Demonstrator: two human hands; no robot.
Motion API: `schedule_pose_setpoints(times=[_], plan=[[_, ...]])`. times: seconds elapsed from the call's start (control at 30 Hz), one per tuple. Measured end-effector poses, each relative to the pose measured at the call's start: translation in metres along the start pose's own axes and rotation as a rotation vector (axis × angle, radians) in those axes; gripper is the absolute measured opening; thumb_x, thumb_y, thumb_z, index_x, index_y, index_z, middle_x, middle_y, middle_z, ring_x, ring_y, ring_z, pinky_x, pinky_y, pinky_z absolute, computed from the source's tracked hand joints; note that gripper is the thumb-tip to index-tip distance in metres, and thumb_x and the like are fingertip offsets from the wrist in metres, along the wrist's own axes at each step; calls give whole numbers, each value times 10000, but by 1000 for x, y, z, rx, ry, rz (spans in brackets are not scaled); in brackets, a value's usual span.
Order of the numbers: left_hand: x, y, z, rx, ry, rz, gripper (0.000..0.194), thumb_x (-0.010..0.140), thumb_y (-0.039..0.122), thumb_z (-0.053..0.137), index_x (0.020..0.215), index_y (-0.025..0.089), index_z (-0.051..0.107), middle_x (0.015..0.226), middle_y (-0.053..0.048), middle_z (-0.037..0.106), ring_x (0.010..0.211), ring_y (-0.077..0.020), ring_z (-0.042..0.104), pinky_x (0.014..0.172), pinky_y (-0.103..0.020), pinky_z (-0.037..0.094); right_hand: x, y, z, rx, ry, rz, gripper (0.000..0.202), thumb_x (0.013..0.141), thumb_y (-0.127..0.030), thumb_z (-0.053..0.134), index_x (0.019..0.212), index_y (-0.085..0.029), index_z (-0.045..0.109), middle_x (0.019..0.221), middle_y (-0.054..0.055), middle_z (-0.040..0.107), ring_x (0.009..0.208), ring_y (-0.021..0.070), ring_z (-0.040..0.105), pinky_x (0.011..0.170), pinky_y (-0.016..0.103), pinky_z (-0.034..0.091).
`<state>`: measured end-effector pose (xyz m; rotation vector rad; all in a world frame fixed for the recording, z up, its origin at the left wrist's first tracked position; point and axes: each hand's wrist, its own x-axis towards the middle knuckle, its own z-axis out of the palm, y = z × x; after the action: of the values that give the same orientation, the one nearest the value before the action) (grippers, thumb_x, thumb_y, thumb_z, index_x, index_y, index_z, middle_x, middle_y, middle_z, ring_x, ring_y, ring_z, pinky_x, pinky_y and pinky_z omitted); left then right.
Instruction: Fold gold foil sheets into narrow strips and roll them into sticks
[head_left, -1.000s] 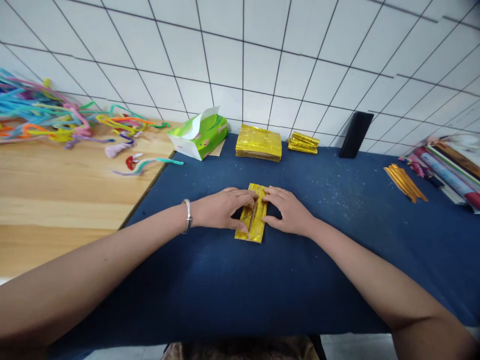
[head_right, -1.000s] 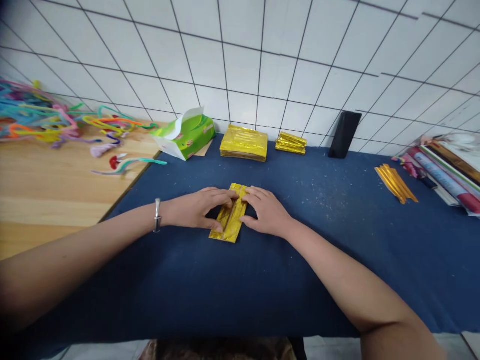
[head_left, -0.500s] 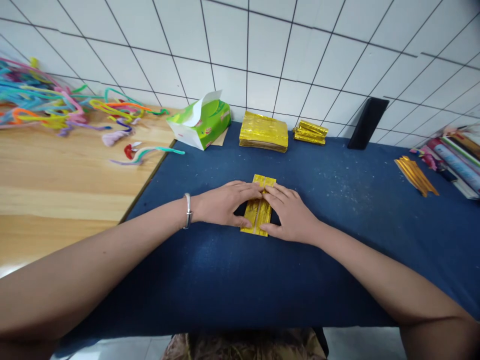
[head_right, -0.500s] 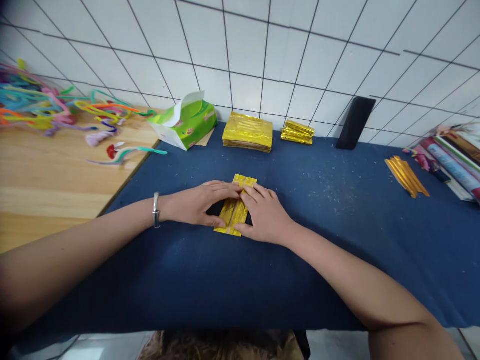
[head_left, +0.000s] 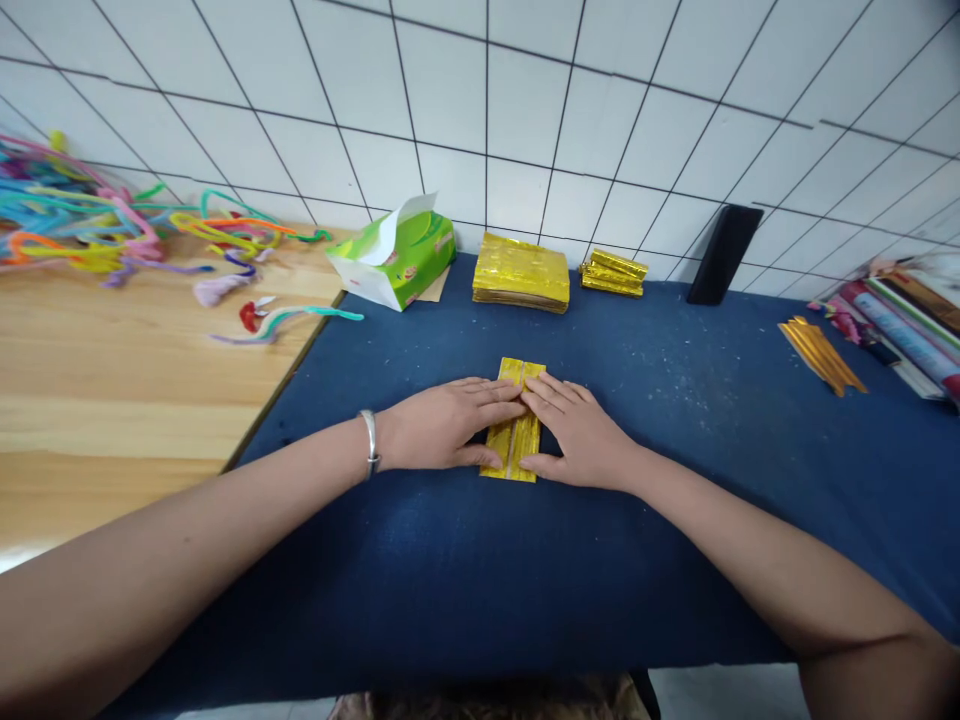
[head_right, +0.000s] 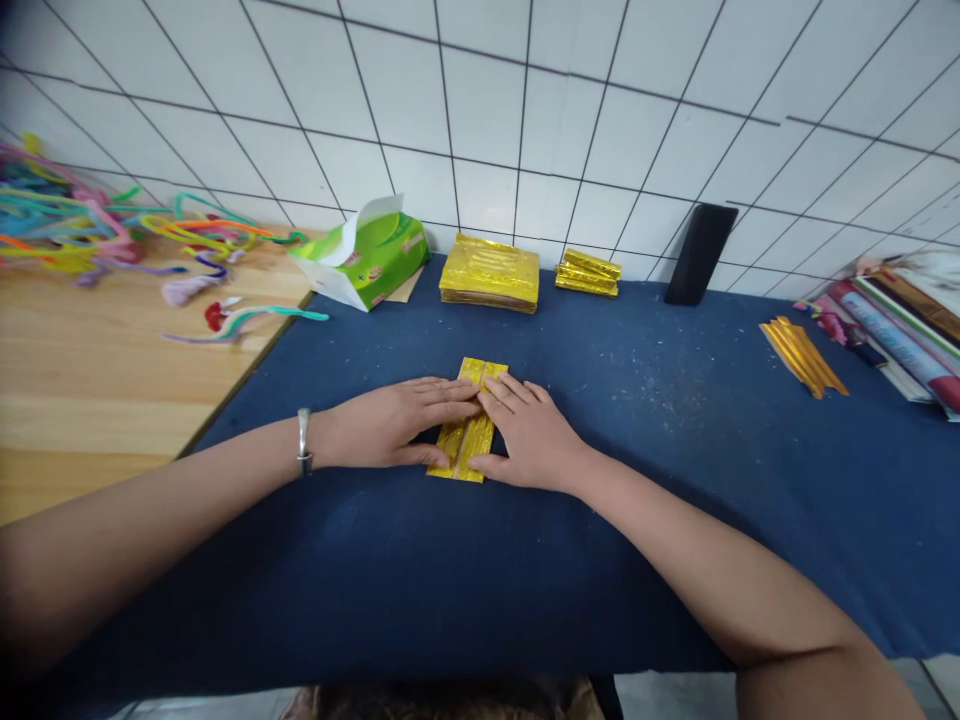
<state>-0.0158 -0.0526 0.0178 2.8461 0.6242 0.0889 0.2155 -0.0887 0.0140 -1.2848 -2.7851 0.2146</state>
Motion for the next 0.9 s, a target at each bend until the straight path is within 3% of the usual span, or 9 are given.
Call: schedule_pose_setpoints(times=[0.37,0.73,0.9], plan=[[9,-13,5,8,-51,-57,916,762,662,453,1443,173,84,1505,-121,102,1387,-241,92,1108,-388,66,11,18,-3,55,-77,-19,1073,671,-799,386,1434,-88,134,1497,163,118,1380,309,58,1101,494,115],[15,-20,7,5,-16,-54,985,706,682,502,1442,170,94,1502,-139,105,1387,-267,65,1100,-388,67,18,33,2,57,-81,-58,1108,648,-786,446,1445,-124,55,1507,156,44,1381,313,3,1099,497,88],[18,-32,7,46,35,-117,932,738,690,452,1434,146,151,1491,-148,157,1383,-271,93,1098,-406,91,25,42,3,39,-13,22,1048,685,-751,451,1443,-131,81,1504,162,74,1382,305,35,1088,516,114]])
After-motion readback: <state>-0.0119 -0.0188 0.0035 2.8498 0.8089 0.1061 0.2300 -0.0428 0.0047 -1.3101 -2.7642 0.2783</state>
